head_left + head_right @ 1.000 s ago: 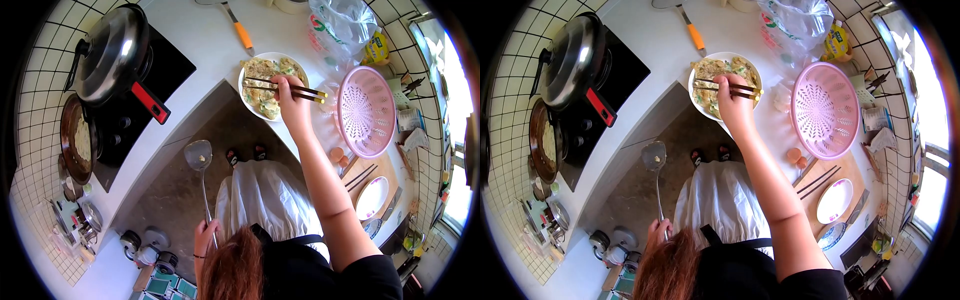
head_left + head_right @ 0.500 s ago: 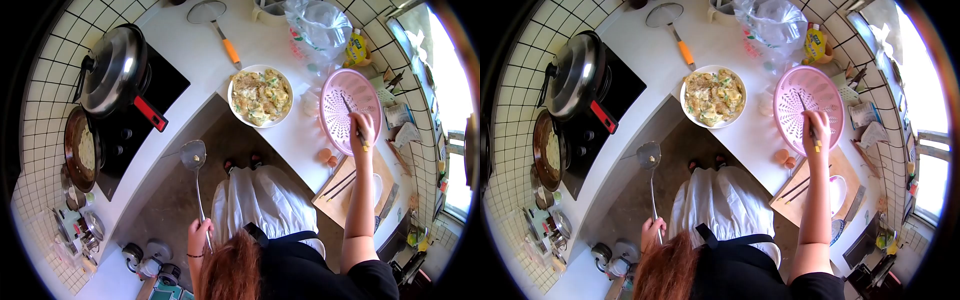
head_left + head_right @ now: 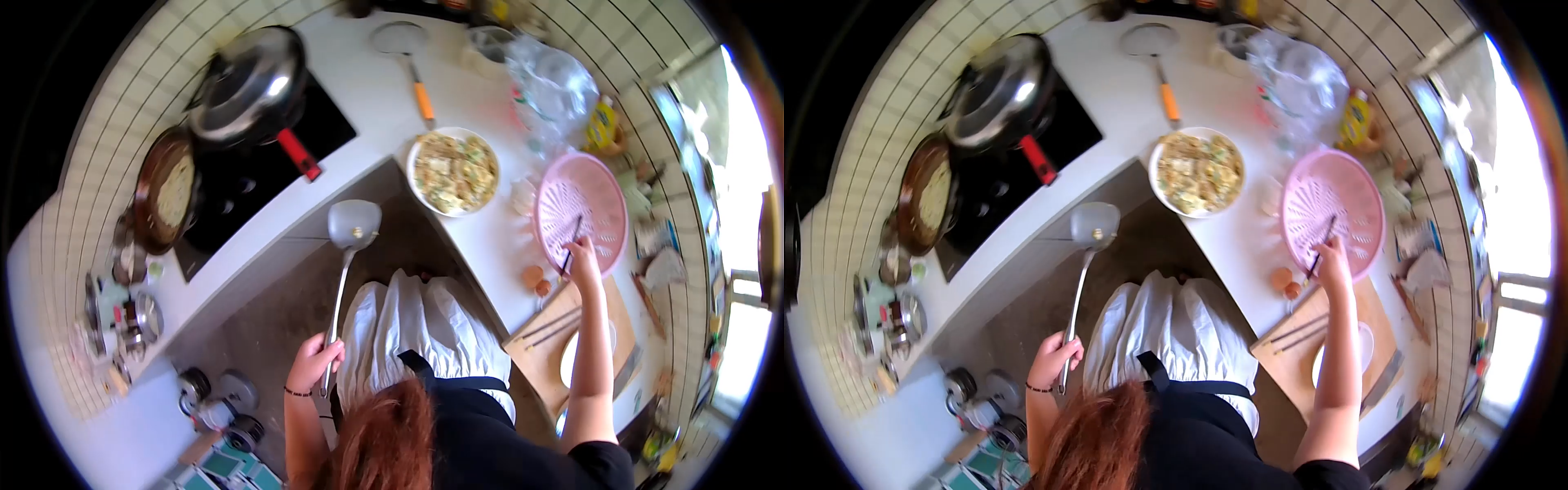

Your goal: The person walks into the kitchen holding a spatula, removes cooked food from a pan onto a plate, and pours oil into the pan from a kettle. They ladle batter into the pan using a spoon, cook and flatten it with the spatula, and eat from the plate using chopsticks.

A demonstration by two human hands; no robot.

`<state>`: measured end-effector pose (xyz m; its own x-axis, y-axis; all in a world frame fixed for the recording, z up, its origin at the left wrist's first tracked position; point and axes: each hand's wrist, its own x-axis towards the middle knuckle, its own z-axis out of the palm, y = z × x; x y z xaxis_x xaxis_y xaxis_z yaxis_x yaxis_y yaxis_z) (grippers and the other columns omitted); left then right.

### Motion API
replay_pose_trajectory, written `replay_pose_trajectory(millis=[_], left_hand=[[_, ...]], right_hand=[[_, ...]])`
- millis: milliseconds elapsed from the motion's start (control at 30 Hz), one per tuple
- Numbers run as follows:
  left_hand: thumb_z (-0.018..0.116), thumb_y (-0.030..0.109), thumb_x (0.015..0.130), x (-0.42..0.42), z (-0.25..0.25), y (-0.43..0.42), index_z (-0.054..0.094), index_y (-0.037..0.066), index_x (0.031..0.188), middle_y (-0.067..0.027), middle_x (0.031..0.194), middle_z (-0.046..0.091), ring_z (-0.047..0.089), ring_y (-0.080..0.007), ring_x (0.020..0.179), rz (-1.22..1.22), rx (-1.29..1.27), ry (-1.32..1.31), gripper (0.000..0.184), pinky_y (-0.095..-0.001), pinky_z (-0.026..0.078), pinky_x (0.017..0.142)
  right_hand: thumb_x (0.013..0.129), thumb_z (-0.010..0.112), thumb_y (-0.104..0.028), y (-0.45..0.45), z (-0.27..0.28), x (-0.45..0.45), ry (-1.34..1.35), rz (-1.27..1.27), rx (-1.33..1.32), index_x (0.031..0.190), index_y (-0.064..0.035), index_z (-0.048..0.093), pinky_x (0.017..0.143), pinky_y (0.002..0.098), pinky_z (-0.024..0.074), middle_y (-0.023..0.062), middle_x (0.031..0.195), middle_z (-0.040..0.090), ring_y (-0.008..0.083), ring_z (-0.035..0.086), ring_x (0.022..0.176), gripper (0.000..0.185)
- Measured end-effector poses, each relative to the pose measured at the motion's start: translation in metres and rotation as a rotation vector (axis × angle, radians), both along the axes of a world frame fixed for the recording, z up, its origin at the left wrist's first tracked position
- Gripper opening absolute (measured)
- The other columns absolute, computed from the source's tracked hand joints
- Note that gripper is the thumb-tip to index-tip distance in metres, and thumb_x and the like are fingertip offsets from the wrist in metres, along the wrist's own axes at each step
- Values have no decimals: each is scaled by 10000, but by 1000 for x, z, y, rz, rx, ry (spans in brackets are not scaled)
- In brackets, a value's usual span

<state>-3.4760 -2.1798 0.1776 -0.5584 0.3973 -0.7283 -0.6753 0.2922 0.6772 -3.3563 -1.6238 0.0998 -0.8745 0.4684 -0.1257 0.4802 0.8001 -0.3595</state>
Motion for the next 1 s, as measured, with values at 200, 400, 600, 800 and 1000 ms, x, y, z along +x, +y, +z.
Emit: replay_pose_trajectory(millis=[200, 400, 600, 800, 1000], left_hand=[[566, 216, 897, 19, 36, -32, 550, 50, 787, -7, 706, 584, 488, -43, 564, -16, 82, 91, 201, -199, 405, 527], [484, 172, 928, 28, 71, -87, 510, 51, 803, -1, 717, 530, 447, -51, 570, 238, 309, 250, 176, -207, 384, 556], [464, 173, 935, 16, 74, -155, 505, 41, 915, -18, 856, 517, 442, -83, 799, 617, 285, 607, 140, -239, 380, 730], [467, 215, 949, 2, 87, -251, 536, 18, 1050, -42, 986, 537, 465, -77, 829, 924, 231, 543, 232, -224, 403, 762], [461, 231, 956, -33, 75, -311, 532, 13, 1116, -59, 1071, 558, 500, -88, 957, 712, 241, 552, 280, -225, 406, 846]], right_hand=[[753, 431, 93, -41, 80, -39, 237, -51, 90, 1126, -54, 587, 747, 366, 480, 159, 982, 524, 300, 569, 896, 430], [800, 492, 65, -261, 169, -133, 165, 421, -585, 1032, -13, 619, 634, 239, 471, 60, 773, 599, 137, 585, 618, 275], [967, 446, -241, -510, 165, -159, -597, 888, -1393, 1217, 2, 450, 803, 289, 494, 104, 985, 592, 160, 602, 915, 349], [928, 446, -177, -679, 161, -162, -557, 908, -1467, 1077, 6, 445, 621, 278, 470, 78, 858, 553, 137, 558, 717, 235], [854, 423, -59, -732, 176, -185, -618, 440, -1631, 993, -24, 468, 465, 223, 338, 30, 722, 483, 81, 421, 539, 150]])
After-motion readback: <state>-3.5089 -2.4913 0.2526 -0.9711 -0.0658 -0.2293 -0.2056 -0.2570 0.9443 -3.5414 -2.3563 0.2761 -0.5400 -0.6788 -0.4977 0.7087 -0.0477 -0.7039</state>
